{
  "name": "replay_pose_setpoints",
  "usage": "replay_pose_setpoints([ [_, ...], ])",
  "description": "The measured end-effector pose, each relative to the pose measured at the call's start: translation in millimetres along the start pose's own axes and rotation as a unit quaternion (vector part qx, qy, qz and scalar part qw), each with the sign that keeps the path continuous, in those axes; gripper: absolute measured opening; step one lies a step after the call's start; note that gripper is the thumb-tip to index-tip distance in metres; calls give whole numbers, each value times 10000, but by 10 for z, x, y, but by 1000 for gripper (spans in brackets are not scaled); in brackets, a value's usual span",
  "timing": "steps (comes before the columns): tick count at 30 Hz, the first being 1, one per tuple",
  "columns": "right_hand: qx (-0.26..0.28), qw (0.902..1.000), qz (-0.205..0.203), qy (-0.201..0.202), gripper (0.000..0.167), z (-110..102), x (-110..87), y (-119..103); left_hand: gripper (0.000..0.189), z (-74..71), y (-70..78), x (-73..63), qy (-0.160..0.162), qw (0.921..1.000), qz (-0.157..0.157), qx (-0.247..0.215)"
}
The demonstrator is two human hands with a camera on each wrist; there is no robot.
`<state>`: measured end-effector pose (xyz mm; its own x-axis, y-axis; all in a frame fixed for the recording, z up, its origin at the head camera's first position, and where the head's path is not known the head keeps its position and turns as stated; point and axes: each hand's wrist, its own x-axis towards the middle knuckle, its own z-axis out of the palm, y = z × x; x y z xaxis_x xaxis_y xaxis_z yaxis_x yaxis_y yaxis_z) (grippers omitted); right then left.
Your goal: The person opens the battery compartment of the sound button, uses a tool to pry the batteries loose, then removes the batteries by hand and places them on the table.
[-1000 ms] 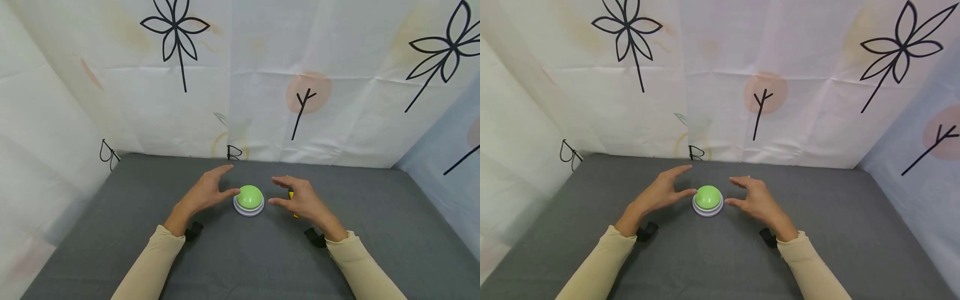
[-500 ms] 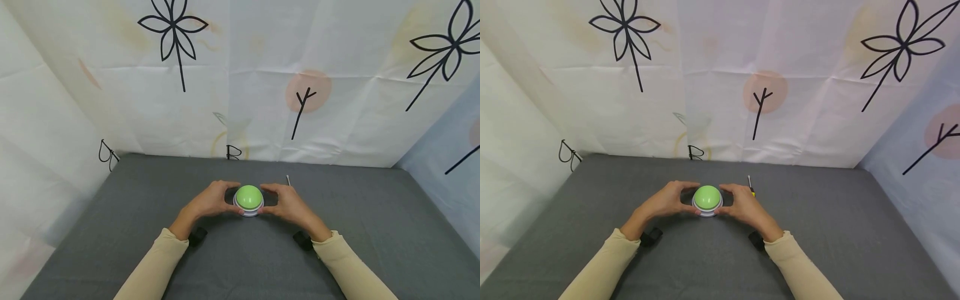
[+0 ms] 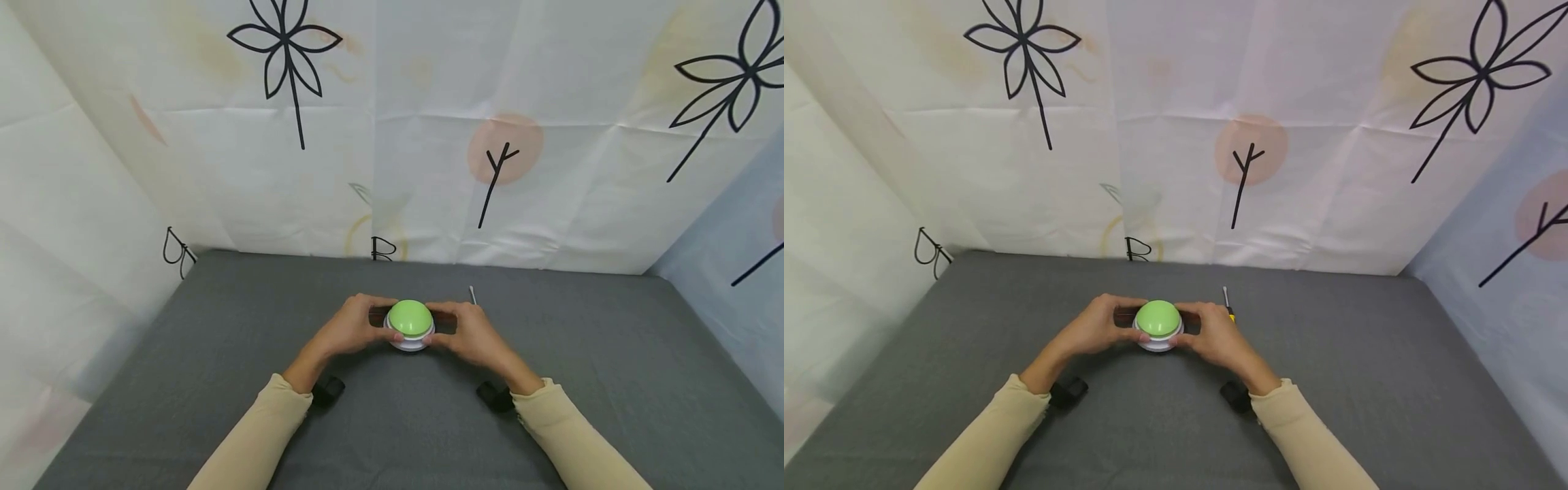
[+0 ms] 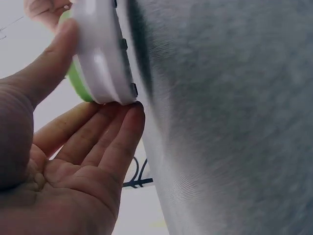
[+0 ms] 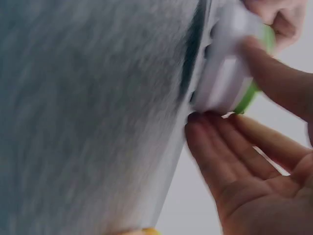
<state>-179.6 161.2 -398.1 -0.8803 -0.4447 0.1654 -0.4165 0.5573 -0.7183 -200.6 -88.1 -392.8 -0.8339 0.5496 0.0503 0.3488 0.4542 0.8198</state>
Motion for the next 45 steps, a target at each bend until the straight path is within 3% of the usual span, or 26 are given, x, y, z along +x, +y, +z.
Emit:
replay_pose_setpoints([
  [6,744,9971,136,-46,58,-90,-26,-36,52,-46,17,14,141,9975,90,-680],
  [11,744,9972,-68,-13,68,-119,-52,-57,47,-61,21,16,108,9973,-161,-713],
  [16,873,9955,-287,221,57,-95,-50,-57,45,-66,22,1,-94,9970,-396,-662],
  [20,924,9949,-265,316,53,-81,-46,-69,46,-63,6,-4,-184,9970,-411,-628],
  [25,842,9957,-56,369,51,-73,-36,-59,47,-54,8,-8,-213,9977,-318,-551],
  [29,879,9952,78,428,47,-79,-28,-53,53,-50,28,-15,-44,9988,-141,-462],
  [36,1029,9935,344,336,43,-86,-30,-41,51,-42,58,-34,108,9963,284,-808],
  [45,1049,9936,218,371,37,-89,-26,-73,37,3,47,-22,288,9988,267,-302],
])
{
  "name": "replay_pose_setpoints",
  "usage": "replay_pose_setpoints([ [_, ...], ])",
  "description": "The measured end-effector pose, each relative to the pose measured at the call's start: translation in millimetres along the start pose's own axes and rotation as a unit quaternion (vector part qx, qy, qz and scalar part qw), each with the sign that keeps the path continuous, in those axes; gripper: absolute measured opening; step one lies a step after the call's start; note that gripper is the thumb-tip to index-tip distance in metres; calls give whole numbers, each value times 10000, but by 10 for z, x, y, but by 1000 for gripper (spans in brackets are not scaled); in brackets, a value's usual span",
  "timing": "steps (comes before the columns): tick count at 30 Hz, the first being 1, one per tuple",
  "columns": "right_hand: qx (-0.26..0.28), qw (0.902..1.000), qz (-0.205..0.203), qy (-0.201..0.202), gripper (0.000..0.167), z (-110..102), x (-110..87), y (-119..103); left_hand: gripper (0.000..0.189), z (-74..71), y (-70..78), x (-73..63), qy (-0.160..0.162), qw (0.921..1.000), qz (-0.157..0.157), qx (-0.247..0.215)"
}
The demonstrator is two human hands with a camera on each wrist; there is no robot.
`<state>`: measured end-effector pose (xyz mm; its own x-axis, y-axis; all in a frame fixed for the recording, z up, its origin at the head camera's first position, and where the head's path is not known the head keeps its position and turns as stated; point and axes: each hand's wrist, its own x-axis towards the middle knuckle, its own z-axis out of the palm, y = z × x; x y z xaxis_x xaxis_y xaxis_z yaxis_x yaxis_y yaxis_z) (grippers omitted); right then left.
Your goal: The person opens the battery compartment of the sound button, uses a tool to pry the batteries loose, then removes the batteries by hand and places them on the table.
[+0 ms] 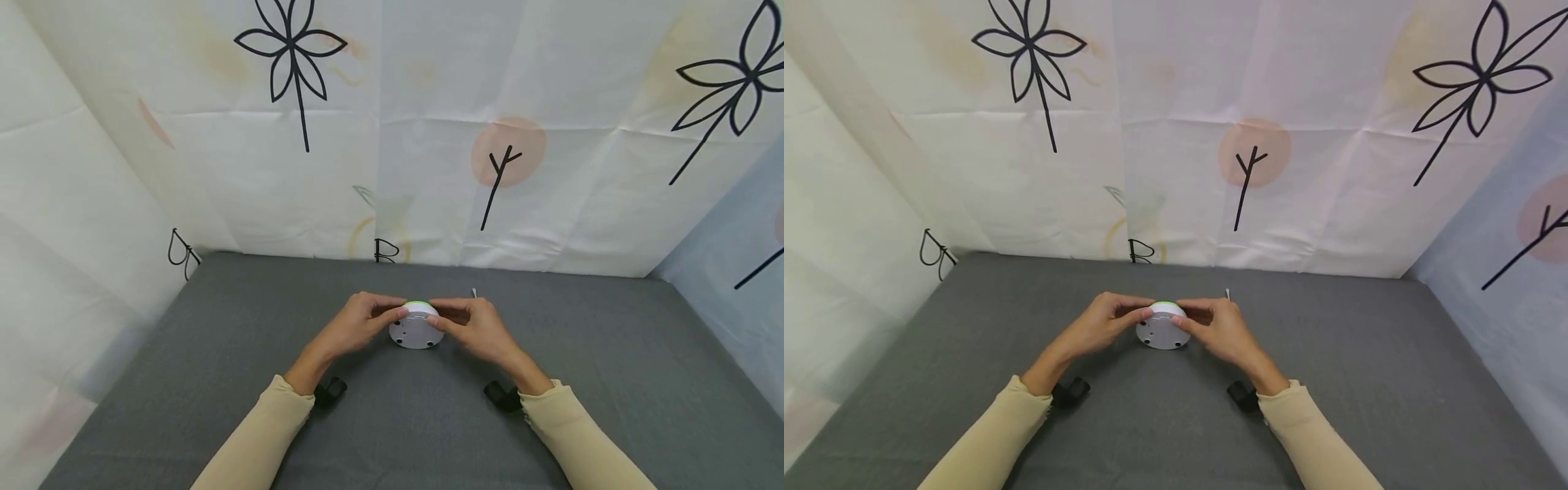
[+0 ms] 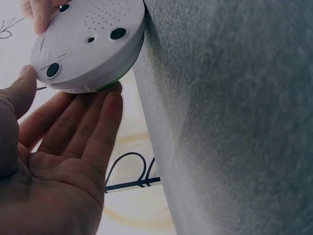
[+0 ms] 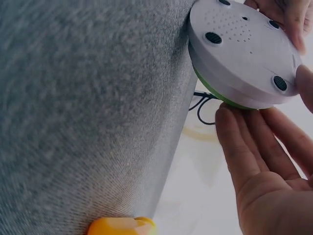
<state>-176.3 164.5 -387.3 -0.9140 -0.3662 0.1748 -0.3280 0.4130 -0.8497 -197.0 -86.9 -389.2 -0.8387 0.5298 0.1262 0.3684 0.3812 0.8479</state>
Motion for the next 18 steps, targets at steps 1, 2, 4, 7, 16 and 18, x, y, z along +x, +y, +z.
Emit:
replay_pose_setpoints([
  [1,32,10000,-35,12,36,-1,-3,-1,37,6,0,0,6,10000,-15,21],
  [2,47,10000,-62,17,35,-2,-6,-1,37,11,2,1,12,10000,-37,34],
  [4,41,9999,-104,18,32,-5,-9,6,39,20,4,1,6,10000,-25,37],
  [7,13,10000,-60,32,30,-10,-6,18,44,28,7,-2,-64,10000,58,-50],
  [16,-239,9993,219,173,30,19,20,33,79,41,0,-8,-474,9982,243,289],
  [18,-153,9996,200,163,31,17,19,29,79,42,1,-4,-529,9974,206,437],
])
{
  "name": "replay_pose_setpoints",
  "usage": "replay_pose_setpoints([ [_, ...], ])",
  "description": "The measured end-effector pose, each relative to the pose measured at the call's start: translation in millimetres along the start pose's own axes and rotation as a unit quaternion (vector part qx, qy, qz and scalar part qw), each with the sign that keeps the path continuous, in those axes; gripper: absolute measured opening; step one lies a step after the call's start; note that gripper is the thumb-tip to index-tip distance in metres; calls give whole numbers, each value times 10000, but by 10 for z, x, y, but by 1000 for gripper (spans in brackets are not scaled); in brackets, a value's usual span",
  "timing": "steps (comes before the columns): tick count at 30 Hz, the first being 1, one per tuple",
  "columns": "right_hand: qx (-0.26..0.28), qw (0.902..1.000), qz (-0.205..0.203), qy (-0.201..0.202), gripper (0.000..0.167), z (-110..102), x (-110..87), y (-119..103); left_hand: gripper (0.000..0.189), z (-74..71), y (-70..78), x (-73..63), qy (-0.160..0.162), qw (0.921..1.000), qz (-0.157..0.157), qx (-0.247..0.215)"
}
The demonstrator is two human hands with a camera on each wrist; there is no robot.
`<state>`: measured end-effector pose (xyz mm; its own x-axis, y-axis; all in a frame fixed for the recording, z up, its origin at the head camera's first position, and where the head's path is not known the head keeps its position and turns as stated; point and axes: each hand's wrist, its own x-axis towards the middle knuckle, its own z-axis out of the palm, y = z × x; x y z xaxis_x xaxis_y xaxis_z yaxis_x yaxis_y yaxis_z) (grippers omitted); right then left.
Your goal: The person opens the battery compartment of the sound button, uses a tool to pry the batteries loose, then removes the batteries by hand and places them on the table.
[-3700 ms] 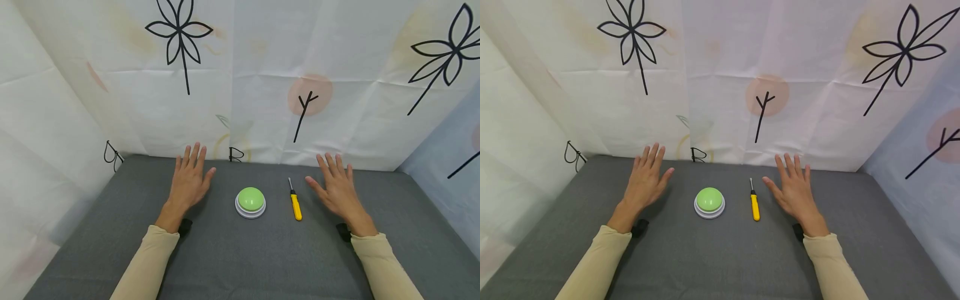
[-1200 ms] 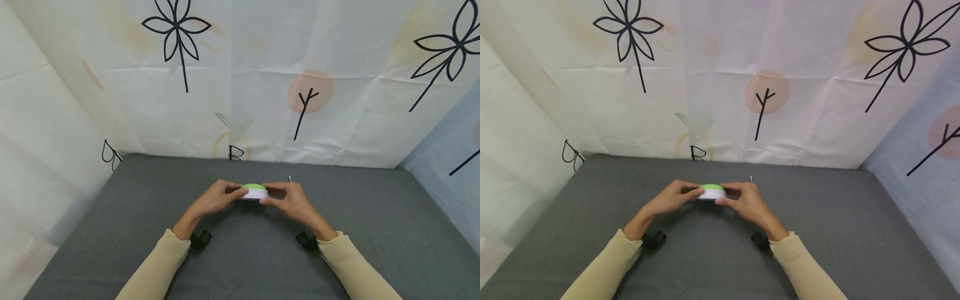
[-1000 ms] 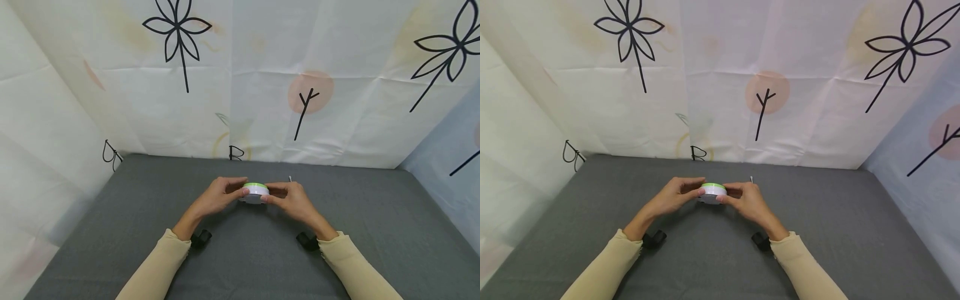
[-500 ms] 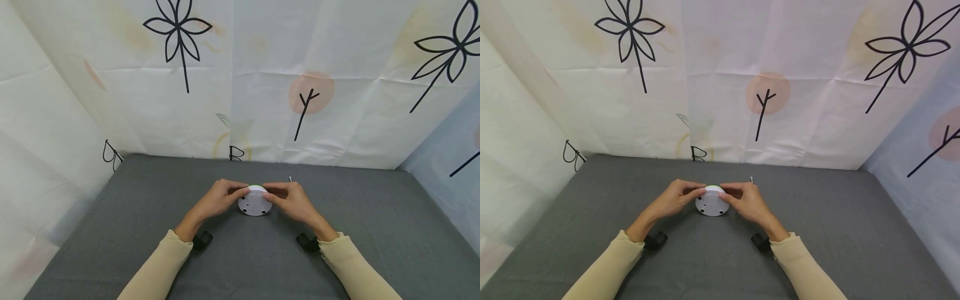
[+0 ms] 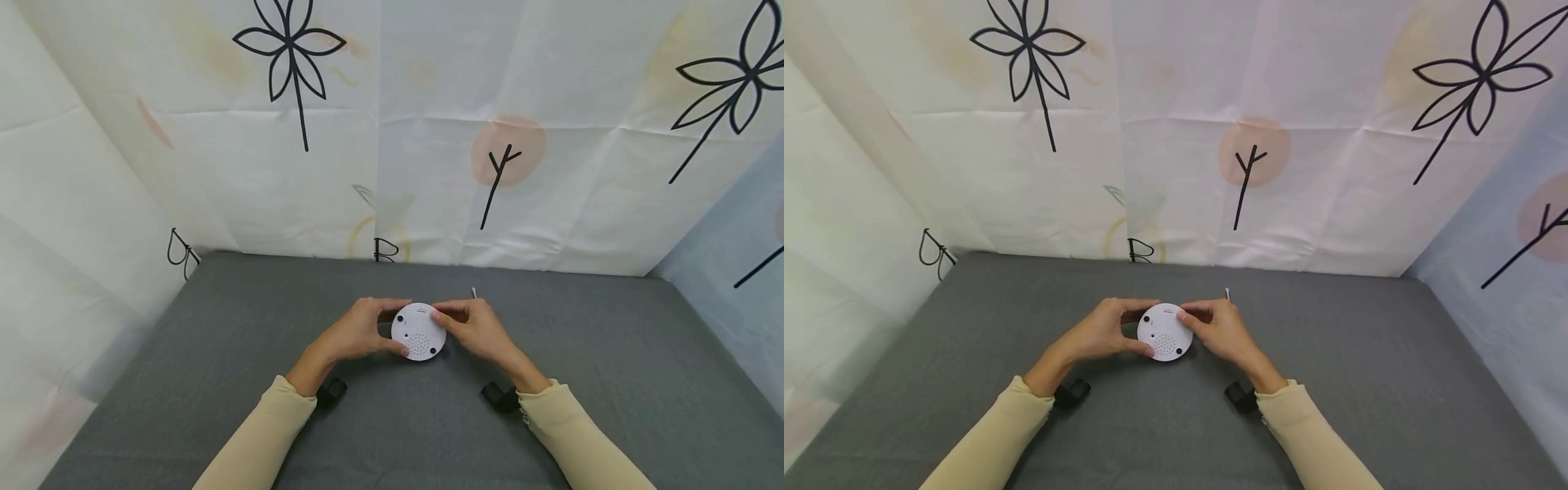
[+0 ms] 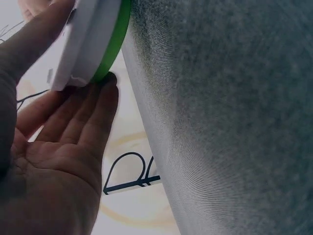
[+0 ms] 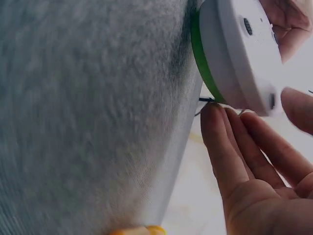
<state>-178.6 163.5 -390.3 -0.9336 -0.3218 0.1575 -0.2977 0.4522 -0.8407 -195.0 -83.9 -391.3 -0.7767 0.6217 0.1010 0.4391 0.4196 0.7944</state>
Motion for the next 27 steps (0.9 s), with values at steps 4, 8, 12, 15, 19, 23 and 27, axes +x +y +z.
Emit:
replay_pose_setpoints([
  [4,-31,9993,-277,-229,48,-28,-24,-17,73,-8,-14,2,-47,9999,-68,139],
  [8,-442,9953,-597,-618,75,-53,-41,-20,74,-15,-26,0,-67,9996,-186,190],
  [12,-758,9919,-686,-756,84,-46,-41,-4,79,-17,-25,-2,-53,9995,-184,251],
  [15,-875,9912,-671,-736,82,-37,-40,9,84,-19,-20,-2,-68,9994,-149,297],
  [19,-939,9910,-588,-747,79,-31,-39,25,93,-16,-25,1,-171,9992,-265,236],
  [23,-950,9908,-512,-812,78,-37,-37,26,96,-4,-45,6,-203,9991,-331,171],
  [27,-1000,9908,-500,-764,76,-48,-42,-3,94,4,-39,4,-184,9995,-248,96],
])
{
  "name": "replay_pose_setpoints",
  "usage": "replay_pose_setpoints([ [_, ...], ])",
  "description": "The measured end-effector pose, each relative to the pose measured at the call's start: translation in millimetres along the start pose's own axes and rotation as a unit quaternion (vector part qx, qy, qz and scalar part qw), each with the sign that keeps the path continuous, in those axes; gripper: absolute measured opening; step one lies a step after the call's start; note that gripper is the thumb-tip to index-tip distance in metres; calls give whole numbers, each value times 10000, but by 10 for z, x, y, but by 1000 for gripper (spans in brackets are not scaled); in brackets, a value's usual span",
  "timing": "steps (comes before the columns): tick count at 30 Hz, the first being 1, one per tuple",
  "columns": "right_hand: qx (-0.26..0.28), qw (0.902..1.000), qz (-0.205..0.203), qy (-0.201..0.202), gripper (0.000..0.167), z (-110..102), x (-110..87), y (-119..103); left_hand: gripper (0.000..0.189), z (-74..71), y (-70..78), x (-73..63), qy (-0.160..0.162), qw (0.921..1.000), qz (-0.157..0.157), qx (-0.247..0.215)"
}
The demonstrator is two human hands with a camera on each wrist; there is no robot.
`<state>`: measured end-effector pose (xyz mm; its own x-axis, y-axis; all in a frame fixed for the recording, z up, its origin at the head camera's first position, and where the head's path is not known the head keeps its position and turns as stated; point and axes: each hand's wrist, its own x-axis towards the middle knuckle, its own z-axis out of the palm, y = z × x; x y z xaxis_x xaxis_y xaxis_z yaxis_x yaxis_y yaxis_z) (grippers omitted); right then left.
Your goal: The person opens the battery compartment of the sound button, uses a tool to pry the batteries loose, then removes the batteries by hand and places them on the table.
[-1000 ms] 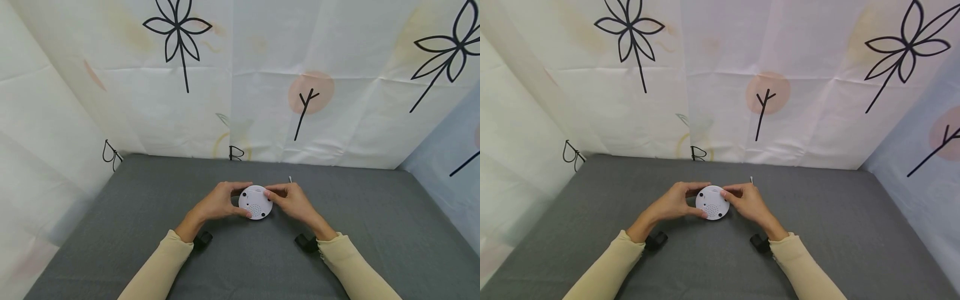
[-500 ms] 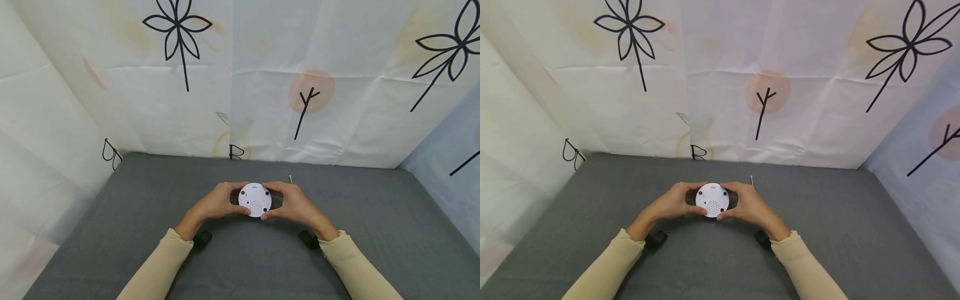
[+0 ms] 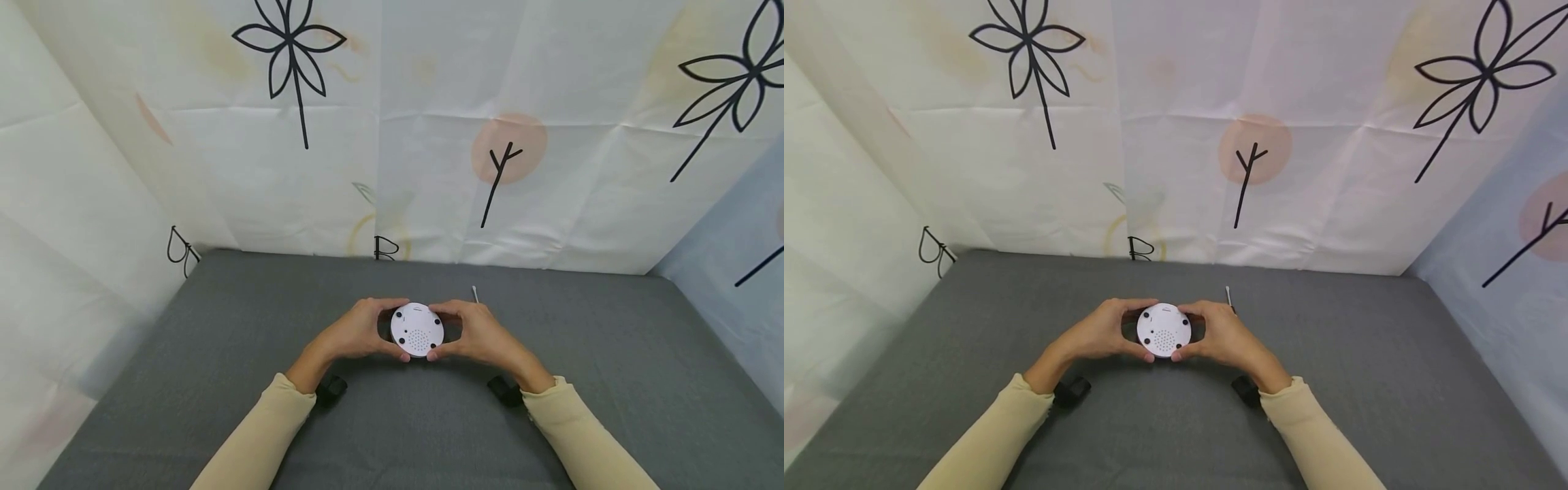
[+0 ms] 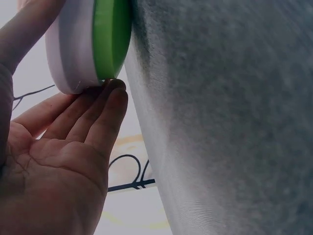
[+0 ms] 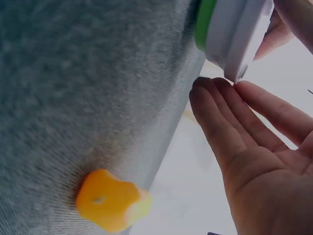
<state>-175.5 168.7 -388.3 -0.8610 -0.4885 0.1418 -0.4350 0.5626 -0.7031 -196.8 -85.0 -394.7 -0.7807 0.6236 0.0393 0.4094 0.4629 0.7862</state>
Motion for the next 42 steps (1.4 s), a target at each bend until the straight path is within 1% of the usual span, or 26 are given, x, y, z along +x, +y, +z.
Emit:
replay_pose_setpoints([
  [2,-64,9999,-23,136,71,-1,-3,-20,93,1,13,-5,7,10000,47,-28],
  [7,-209,9981,-206,543,54,34,1,-55,91,5,73,-17,22,9999,154,-29],
  [11,-140,9972,-243,691,46,71,4,-65,91,20,120,-19,69,9997,240,63],
  [15,-118,9967,-205,782,43,94,3,-65,91,33,149,-22,111,9994,288,128],
  [20,-101,9967,-197,785,43,113,6,-67,90,42,152,-25,125,9992,346,163],
  [24,42,9974,-131,713,43,114,6,-59,90,52,155,-27,116,9990,407,172],
  [29,187,9975,-89,670,42,110,3,-49,90,59,167,-28,69,9991,382,189],
  [42,334,9963,-137,782,36,93,-4,7,89,62,188,-18,30,9987,396,309],
])
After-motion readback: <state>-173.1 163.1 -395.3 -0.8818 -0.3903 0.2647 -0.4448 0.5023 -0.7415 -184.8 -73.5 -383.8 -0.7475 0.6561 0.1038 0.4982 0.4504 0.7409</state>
